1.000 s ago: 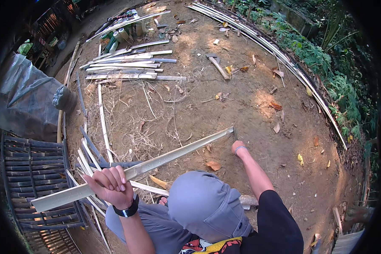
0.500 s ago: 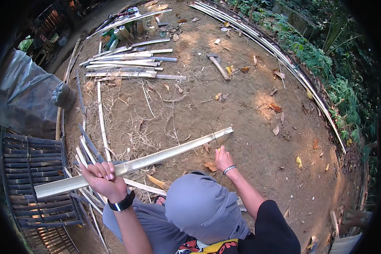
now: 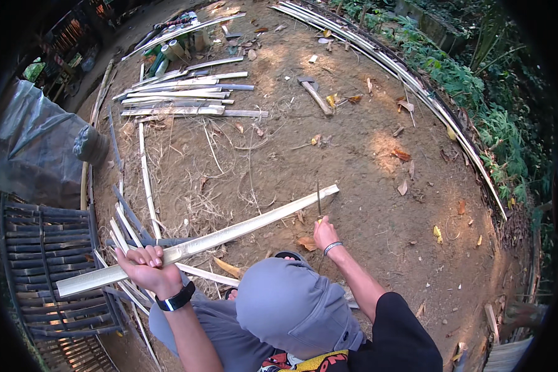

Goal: The person holds a long piece of split bamboo and uses a knife to shave down the inner edges and nodes.

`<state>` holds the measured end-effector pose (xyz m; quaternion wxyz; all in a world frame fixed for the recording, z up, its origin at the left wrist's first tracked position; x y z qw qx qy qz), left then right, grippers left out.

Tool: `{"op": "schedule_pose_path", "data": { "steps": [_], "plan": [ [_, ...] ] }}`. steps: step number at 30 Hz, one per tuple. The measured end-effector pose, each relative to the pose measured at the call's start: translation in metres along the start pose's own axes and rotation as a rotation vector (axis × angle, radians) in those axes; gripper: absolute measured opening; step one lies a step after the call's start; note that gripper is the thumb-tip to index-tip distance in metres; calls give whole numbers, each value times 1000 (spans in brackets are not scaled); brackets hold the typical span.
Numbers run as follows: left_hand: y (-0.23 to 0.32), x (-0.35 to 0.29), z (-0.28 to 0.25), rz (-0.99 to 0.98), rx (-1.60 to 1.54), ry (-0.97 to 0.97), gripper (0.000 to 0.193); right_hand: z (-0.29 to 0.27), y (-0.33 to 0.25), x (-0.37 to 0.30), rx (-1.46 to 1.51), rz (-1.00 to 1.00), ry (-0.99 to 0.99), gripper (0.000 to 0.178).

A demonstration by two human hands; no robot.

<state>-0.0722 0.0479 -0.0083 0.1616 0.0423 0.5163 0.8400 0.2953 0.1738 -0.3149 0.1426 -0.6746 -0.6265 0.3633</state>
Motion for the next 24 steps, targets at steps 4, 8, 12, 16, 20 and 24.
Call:
{"op": "schedule_pose_path", "data": {
  "steps": [4, 8, 12, 16, 20, 24],
  "plan": [
    [3, 3, -10, 23, 10, 45, 50, 15, -65, -57, -25, -207, -225, 29],
    [-4, 2, -6, -15, -5, -21, 50, -7, 16, 0, -36, 56, -5, 30],
    [3, -4, -5, 0, -29, -35, 50, 2, -14, -20, -20, -38, -101, 29],
    [3, -1, -8, 9, -3, 27, 50, 7, -39, -40, -68, -150, -164, 30],
    [-5, -6, -1, -14, -2, 2, 50, 0, 20, 1, 0, 31, -14, 30],
    [-3, -5, -5, -3, -6, 8, 49, 9, -59, -51, -6, -139, -151, 29]
  ]
}}
Point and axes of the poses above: each hand's wrist, its own x-axis towards the middle knuckle, its own z-axis out of the palm, y = z × x, the point moved 7 cm from there along x, towards the middle knuckle, and after that the axes turned 5 degrees about x, right-handed, at the moved point
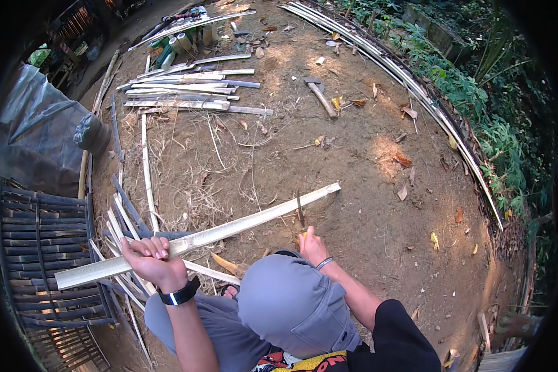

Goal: The person holds a long piece of split bamboo and uses a knife to shave down the inner edges and nodes.

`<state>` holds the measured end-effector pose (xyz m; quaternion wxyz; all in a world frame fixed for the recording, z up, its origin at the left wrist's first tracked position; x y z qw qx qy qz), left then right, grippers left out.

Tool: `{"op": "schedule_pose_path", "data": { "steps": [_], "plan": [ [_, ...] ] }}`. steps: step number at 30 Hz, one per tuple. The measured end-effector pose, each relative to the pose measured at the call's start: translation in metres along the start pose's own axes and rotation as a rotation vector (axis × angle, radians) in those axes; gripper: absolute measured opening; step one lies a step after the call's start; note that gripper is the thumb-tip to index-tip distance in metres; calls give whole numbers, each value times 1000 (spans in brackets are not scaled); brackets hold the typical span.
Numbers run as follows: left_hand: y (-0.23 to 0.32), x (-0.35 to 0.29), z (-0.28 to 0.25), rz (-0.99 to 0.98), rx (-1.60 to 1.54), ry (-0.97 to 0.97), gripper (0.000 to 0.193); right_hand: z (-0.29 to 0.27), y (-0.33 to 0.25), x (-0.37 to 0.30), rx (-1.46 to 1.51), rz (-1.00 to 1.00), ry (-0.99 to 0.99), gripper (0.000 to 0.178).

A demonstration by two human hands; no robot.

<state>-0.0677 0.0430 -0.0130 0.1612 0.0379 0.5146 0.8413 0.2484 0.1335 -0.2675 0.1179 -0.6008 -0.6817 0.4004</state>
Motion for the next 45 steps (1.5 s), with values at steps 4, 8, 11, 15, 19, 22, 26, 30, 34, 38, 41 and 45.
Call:
{"op": "schedule_pose_path", "data": {
  "steps": [4, 8, 11, 15, 19, 22, 26, 30, 34, 38, 41, 45],
  "plan": [
    [-3, 5, -4, -4, 4, 16, 49, 2, 11, 5, 34, -30, 72, 29],
    [-5, 3, 0, -16, 0, -32, 49, -9, 80, 37, 11, 179, 185, 30],
    [-4, 2, -4, -22, 13, -24, 48, 8, 27, 13, 53, 4, 111, 29],
    [-7, 4, -1, -18, 10, 11, 48, 27, -17, -11, 40, -101, -21, 28],
    [-6, 3, -2, -33, 1, -15, 48, -3, 49, 28, 13, 47, 165, 28],
    [-6, 5, -4, -17, -33, -13, 47, -9, 28, 29, 21, 17, 111, 28],
    [-6, 1, -3, -19, -23, -4, 47, 13, -64, -20, 25, -178, -100, 28],
    [-7, 3, -5, -43, -14, -7, 47, 3, -11, 19, -54, -165, 145, 26],
    [-7, 0, -5, -28, -14, -20, 46, -15, 41, 47, -57, 44, 202, 27],
    [-6, 0, -6, -35, -35, -29, 47, 0, -17, 11, 8, -100, 41, 27],
    [-3, -4, -5, -40, -25, 4, 47, -7, 16, 33, -24, -26, 167, 29],
    [-4, -8, 2, -29, -20, -41, 48, -17, 85, 66, -2, 136, 288, 32]
  ]
}}
Point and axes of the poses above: each hand's wrist, its own x-axis towards the middle knuckle, its own z-axis out of the palm, y = z × x, the point moved 7 cm from there along x, towards the middle knuckle, and after that the axes turned 5 degrees about x, right-handed, at the moved point
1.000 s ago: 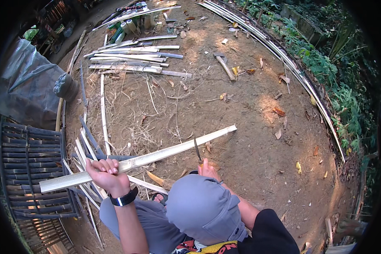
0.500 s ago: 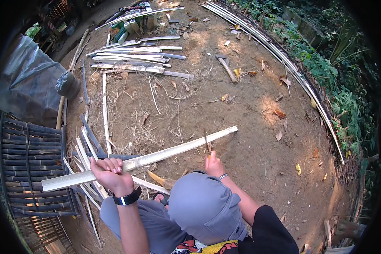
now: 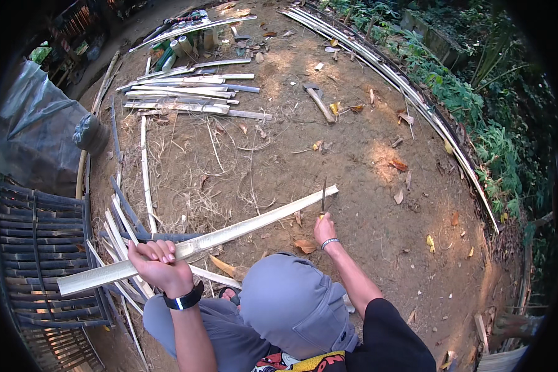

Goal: The person holds a long piece of split bamboo and uses a knife to shave down the inner edges and nodes.

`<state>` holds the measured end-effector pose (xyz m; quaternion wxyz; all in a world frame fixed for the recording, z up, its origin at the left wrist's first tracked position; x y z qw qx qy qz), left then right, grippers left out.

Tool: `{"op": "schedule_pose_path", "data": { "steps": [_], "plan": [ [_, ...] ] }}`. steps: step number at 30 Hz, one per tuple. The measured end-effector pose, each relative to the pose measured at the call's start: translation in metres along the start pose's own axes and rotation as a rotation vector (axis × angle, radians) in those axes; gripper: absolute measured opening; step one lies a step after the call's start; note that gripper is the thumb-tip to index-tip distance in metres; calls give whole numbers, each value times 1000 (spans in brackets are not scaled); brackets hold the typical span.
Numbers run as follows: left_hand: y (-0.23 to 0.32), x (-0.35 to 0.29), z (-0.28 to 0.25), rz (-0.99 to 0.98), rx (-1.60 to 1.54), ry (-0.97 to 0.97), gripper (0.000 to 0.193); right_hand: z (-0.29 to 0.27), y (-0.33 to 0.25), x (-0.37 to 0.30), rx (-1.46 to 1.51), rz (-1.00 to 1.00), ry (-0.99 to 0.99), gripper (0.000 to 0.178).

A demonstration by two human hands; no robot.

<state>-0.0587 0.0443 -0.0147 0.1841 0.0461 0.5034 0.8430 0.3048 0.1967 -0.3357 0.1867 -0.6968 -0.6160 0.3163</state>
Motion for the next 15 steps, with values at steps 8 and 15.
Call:
{"op": "schedule_pose_path", "data": {
  "steps": [8, 15],
  "plan": [
    [1, 2, -3, -12, 10, 15, 48, 8, -19, -25, 41, -41, -59, 31],
    [3, 5, -7, 9, -3, 0, 47, 10, -51, -54, 49, -167, -166, 31]
  ]
}}
Point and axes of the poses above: each hand's wrist, its own x-axis towards the middle knuckle, its own z-axis out of the palm, y = z × x, the point moved 7 cm from there along x, towards the middle knuckle, and after that the axes turned 5 degrees about x, right-handed, at the moved point
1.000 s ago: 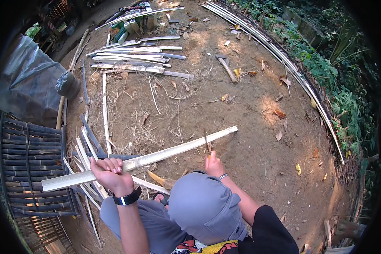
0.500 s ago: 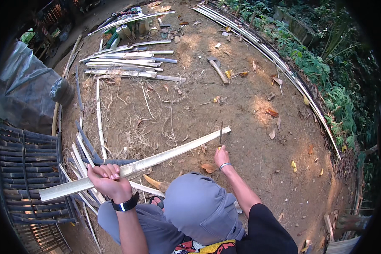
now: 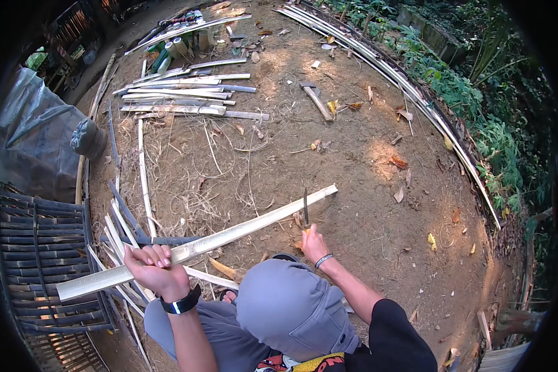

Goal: The person holds a long piece of split bamboo and uses a knife to shave down the inner edges and nodes.

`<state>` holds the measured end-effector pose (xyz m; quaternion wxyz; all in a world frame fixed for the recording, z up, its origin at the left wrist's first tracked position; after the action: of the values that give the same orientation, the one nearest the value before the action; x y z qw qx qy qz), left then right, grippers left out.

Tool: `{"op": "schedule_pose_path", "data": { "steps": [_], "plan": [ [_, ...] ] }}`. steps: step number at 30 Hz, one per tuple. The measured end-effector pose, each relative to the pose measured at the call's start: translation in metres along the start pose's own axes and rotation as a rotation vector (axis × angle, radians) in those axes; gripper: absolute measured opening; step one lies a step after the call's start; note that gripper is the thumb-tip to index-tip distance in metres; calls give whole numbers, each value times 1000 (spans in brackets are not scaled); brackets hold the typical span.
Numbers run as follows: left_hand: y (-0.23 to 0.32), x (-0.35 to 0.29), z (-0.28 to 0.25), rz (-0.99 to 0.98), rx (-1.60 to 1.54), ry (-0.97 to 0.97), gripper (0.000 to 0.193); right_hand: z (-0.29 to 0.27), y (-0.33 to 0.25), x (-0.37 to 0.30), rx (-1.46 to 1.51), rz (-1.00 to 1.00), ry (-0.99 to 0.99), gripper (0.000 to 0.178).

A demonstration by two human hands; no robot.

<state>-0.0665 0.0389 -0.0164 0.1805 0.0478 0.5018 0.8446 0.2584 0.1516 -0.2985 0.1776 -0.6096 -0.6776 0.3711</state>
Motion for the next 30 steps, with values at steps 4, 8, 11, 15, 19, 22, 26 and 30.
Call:
{"op": "schedule_pose_path", "data": {
  "steps": [4, 8, 11, 15, 19, 22, 26, 30],
  "plan": [
    [-5, 2, 5, -14, -13, 7, 47, -12, 38, 25, -42, 164, 56, 32],
    [-7, -4, 13, -23, -27, -19, 47, -23, 79, 53, -68, 205, 166, 32],
    [-2, 2, 1, 1, -9, 10, 48, -8, 9, 17, -6, 70, -23, 29],
    [-9, -3, 10, -43, -13, 29, 48, -5, 14, 16, 17, 43, 13, 31],
    [-11, -6, 15, -26, -2, 5, 47, -23, 58, 54, -17, 210, 145, 30],
    [-8, -1, 7, -4, 18, 13, 47, -12, 11, 21, -19, 68, -7, 30],
    [-11, 0, 7, -15, 12, 31, 46, 6, -2, -6, 71, -57, -115, 29],
    [-13, -4, 12, -34, 4, 31, 45, -12, 58, 30, -34, 192, 103, 33]
  ]
}}
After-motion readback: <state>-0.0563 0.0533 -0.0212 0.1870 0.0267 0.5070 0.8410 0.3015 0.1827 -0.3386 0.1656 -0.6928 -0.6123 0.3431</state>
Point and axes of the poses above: each hand's wrist, its own x-axis towards the middle knuckle, its own z-axis out of the palm, y = z × x, the point moved 7 cm from there along x, towards the middle knuckle, and after that the axes turned 5 degrees about x, right-handed, at the moved point
